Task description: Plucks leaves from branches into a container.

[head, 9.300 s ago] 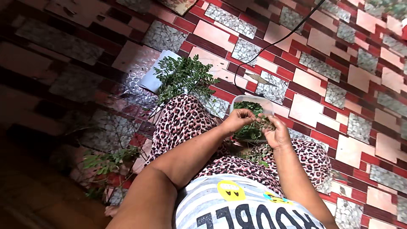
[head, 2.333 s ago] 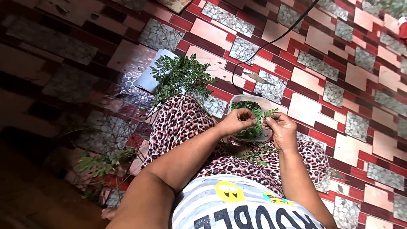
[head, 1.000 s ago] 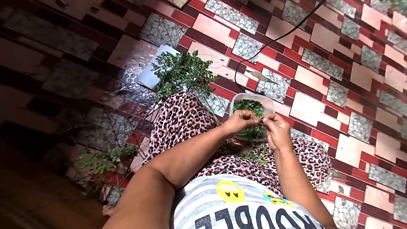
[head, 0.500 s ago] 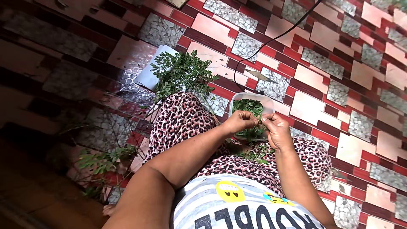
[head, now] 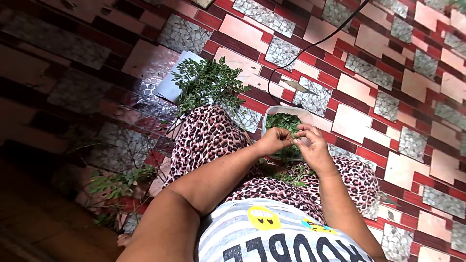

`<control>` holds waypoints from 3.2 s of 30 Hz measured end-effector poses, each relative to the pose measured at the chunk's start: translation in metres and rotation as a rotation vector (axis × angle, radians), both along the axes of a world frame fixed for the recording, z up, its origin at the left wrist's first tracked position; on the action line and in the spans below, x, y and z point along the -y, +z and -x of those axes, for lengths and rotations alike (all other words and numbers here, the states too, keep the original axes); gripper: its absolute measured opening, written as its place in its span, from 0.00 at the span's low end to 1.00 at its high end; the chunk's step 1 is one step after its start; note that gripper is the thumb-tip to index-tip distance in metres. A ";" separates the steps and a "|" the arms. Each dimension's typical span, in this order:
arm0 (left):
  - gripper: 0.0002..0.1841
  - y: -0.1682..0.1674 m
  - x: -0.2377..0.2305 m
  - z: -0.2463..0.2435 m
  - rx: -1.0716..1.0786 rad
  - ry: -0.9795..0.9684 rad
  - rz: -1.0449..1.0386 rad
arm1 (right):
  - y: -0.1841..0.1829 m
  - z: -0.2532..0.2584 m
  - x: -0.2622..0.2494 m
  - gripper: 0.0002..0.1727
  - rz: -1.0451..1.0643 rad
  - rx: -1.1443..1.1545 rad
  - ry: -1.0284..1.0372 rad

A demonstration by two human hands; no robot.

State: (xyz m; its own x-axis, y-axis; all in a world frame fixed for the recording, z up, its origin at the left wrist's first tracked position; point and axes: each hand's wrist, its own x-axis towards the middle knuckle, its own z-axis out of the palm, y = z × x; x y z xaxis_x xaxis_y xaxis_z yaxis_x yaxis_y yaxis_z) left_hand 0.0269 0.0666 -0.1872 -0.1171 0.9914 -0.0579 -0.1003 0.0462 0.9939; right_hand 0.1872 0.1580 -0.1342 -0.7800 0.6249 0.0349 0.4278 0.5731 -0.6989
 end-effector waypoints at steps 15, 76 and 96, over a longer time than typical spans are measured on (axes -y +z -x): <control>0.09 0.003 0.000 0.002 -0.108 -0.027 0.044 | 0.002 -0.005 -0.005 0.11 0.038 0.009 0.000; 0.03 0.002 -0.003 0.007 0.425 0.030 0.226 | -0.017 0.003 0.009 0.04 0.527 -0.110 -0.285; 0.05 0.002 -0.003 0.008 0.430 0.063 0.281 | -0.024 0.000 0.008 0.07 0.634 -0.204 -0.344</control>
